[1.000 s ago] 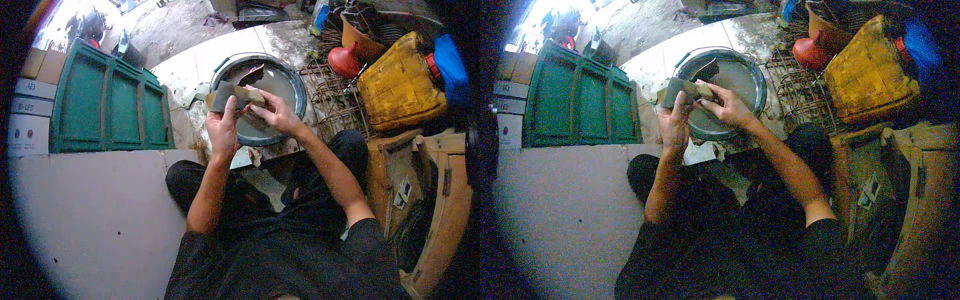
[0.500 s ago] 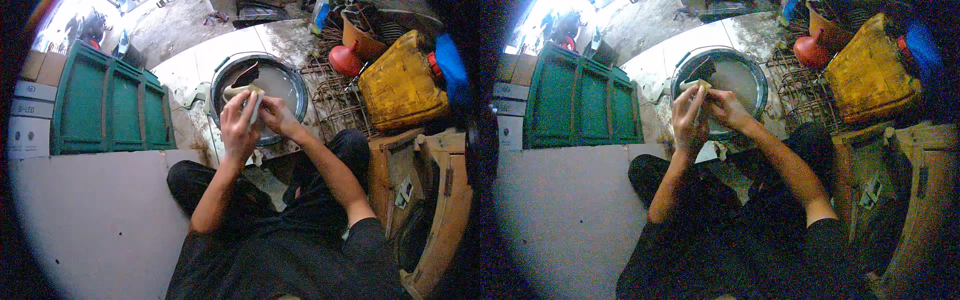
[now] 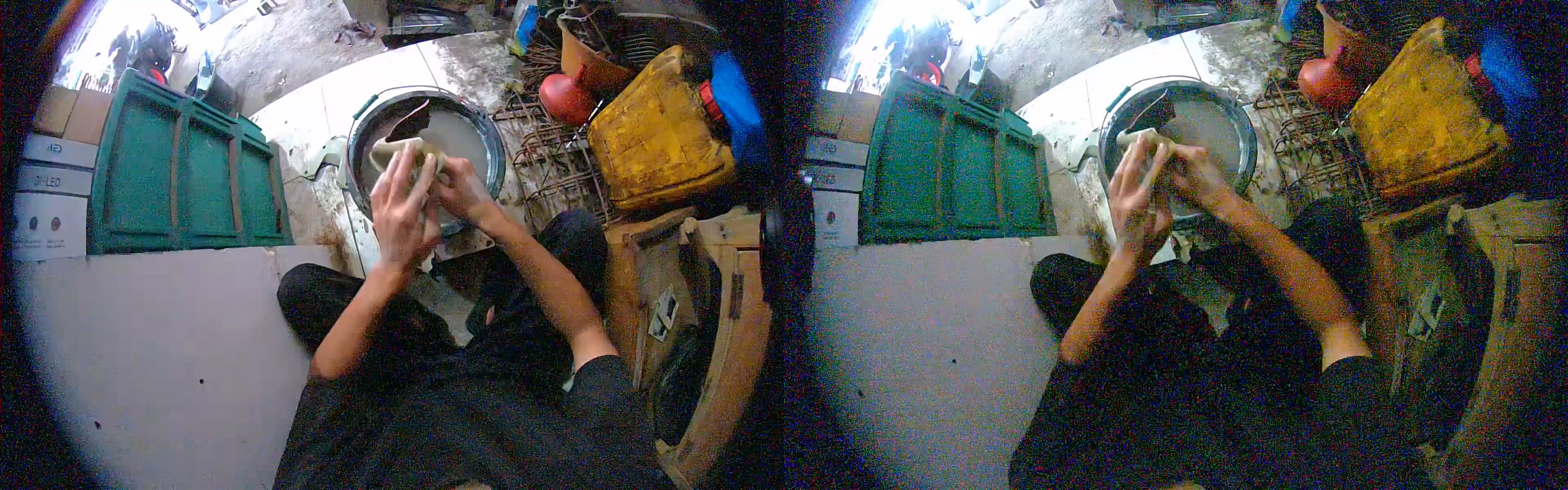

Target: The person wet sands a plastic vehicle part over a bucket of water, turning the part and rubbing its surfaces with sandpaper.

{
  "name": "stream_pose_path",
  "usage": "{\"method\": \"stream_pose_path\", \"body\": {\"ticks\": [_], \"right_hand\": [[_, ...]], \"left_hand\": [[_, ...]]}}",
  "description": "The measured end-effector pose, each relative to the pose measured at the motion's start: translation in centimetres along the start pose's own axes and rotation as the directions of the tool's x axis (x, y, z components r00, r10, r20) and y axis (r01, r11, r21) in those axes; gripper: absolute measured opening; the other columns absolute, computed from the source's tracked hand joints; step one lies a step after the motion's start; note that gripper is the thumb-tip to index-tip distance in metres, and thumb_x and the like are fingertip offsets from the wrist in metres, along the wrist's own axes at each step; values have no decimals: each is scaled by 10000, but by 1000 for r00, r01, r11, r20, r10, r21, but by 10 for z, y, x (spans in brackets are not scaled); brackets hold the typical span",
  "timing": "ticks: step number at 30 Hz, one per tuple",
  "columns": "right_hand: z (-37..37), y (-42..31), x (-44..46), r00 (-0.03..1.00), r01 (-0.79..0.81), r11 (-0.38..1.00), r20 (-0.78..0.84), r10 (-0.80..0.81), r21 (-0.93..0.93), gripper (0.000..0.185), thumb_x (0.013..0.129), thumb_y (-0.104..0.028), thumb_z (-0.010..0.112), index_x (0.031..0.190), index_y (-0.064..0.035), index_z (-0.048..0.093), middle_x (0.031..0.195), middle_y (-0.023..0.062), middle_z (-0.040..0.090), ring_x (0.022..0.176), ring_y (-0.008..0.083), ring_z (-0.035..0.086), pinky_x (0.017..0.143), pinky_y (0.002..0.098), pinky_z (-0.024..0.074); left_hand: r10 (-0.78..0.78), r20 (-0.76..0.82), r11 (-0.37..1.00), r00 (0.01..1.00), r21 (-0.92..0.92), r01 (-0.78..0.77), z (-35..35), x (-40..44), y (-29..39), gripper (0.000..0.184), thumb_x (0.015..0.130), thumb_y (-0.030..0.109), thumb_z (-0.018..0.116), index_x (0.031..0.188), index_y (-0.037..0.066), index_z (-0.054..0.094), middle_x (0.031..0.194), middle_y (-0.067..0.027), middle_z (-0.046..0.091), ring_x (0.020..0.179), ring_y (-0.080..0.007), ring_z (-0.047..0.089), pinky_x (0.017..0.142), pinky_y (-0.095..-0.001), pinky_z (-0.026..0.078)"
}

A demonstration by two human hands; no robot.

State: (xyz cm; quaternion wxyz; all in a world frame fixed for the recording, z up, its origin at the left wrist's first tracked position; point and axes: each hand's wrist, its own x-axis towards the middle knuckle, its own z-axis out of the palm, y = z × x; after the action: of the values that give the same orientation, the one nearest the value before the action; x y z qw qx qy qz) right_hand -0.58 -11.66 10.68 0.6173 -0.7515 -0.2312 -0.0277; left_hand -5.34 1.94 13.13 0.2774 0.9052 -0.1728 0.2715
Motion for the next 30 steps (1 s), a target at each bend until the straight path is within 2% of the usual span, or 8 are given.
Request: {"method": "stream_pose_path", "body": {"ticks": [3,8,11,14,21,23,25,30], "right_hand": [[-1,7,-3,999,-29,999,17,29,36,346,800,-86,554,1133,-4,598,977,197,666,865,237,671,784,359,516],[-1,5,-1,999,-46,998,13,46,33,393,784,-81,569,1163,20,580,1005,190,668,925,245,656,836,356,504],[7,15,-4,992,-124,992,-19,124,6,409,776,-67,589,1171,35,576,1027,206,661,984,271,647,879,365,493],[-4,-4,-2,993,-104,993,47,106,-50,387,765,-34,594,1148,28,591,1048,212,657,1019,315,635,914,373,476],[-3,-10,1,982,-183,983,52,184,-11,282,819,-69,595,1082,34,610,974,213,667,920,228,662,799,344,504],[1,-3,0,986,-166,983,20,168,-75,282,814,-55,582,1078,39,611,990,207,670,926,233,662,817,333,500],[6,3,-2,998,-55,998,-11,55,5,263,815,-51,584,1062,33,618,982,210,667,908,260,670,801,349,506],[4,7,-4,1000,-6,998,24,4,63,332,778,-59,583,1099,24,610,1013,206,668,944,266,664,845,359,499]], "left_hand": [[-128,-120,991,984,-63,121,12,4,-18,506,752,64,561,1250,143,602,1387,-167,461,1255,-355,449,1017,-438,356],[-17,19,999,1000,-32,17,3,-1,0,369,907,207,549,1273,165,581,1400,-212,425,1249,-376,443,1027,-443,336],[-145,-104,984,984,86,154,6,10,-13,394,872,174,565,1266,166,585,1408,-205,419,1257,-366,439,1035,-446,330],[-35,-61,999,998,-36,33,6,3,-5,395,850,143,576,1244,161,606,1419,-209,405,1265,-366,436,1029,-448,328],[-44,-63,998,997,-44,41,5,5,2,407,821,156,585,1224,189,626,1406,-235,411,1240,-403,450,1017,-456,344],[-25,-103,1000,994,-19,23,6,7,-6,388,837,168,582,1222,189,628,1416,-241,394,1254,-399,437,1023,-465,335],[-207,-145,977,967,13,211,10,10,-17,363,863,179,574,1222,188,627,1425,-245,381,1259,-393,434,1035,-467,320],[-60,-99,998,993,-35,57,6,3,-1,407,838,138,588,1236,211,618,1429,-245,374,1289,-373,414,1031,-442,315]]}}
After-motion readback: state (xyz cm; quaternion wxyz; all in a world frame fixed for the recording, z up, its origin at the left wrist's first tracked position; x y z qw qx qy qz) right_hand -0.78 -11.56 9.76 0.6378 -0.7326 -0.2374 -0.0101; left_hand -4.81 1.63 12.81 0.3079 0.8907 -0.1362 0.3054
